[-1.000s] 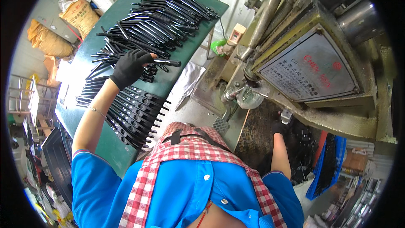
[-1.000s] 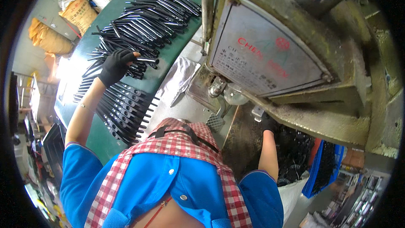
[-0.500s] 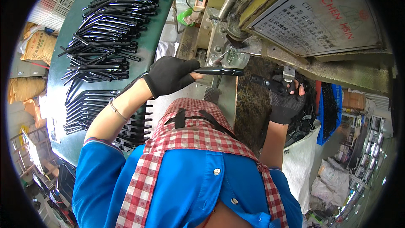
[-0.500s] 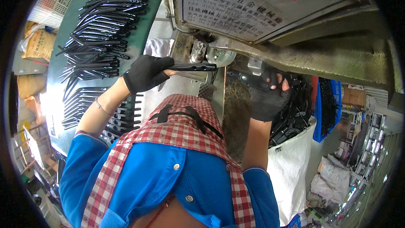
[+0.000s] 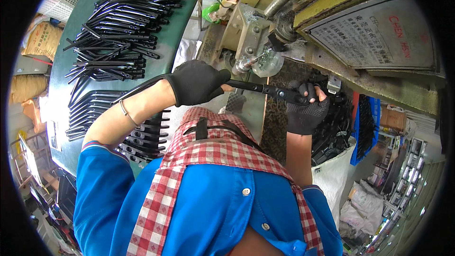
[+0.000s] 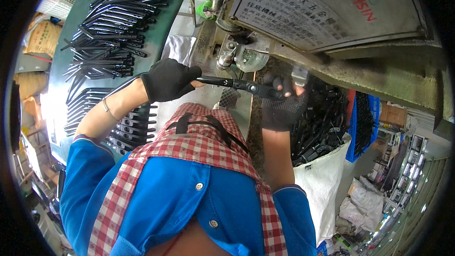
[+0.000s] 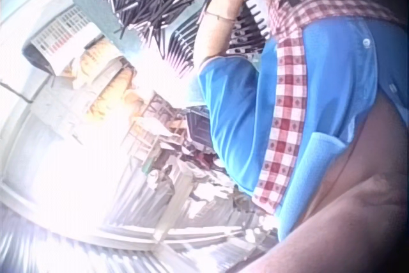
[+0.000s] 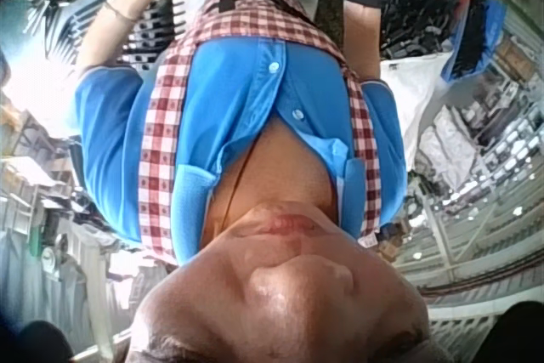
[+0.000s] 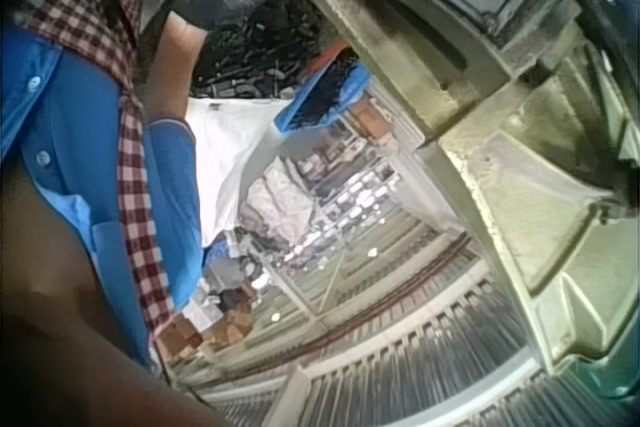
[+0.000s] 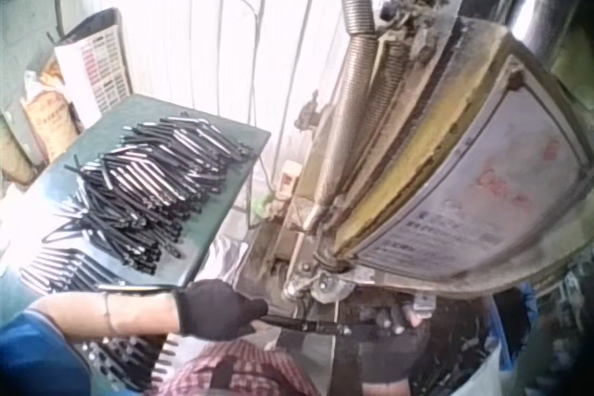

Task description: The person repeatedly picks up black metal rods from a pile, inserts them into a grinding machine, and then places the processed rods into a rack. The task involves continuous manual handling and machine operation.

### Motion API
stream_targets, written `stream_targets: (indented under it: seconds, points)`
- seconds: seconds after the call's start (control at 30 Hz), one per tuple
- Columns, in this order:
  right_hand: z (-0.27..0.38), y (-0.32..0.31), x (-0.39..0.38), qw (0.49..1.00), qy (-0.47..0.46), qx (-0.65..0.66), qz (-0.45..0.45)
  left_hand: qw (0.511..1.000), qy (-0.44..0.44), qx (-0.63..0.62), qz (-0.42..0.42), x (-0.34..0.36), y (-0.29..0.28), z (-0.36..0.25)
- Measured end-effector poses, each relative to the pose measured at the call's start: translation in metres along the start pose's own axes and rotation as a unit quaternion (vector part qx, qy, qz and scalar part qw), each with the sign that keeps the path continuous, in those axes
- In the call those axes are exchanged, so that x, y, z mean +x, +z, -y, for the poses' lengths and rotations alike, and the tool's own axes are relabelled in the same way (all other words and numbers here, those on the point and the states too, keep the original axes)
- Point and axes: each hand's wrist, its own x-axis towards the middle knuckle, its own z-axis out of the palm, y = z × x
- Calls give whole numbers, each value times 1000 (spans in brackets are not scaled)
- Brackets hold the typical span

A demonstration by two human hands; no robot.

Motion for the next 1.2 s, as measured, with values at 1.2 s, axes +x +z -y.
stream_targets:
  seconds: [1.2]
  points:
    - [15, 45, 62, 468, -21, -834, 291, 973, 82, 163, -145, 47, -45, 47]
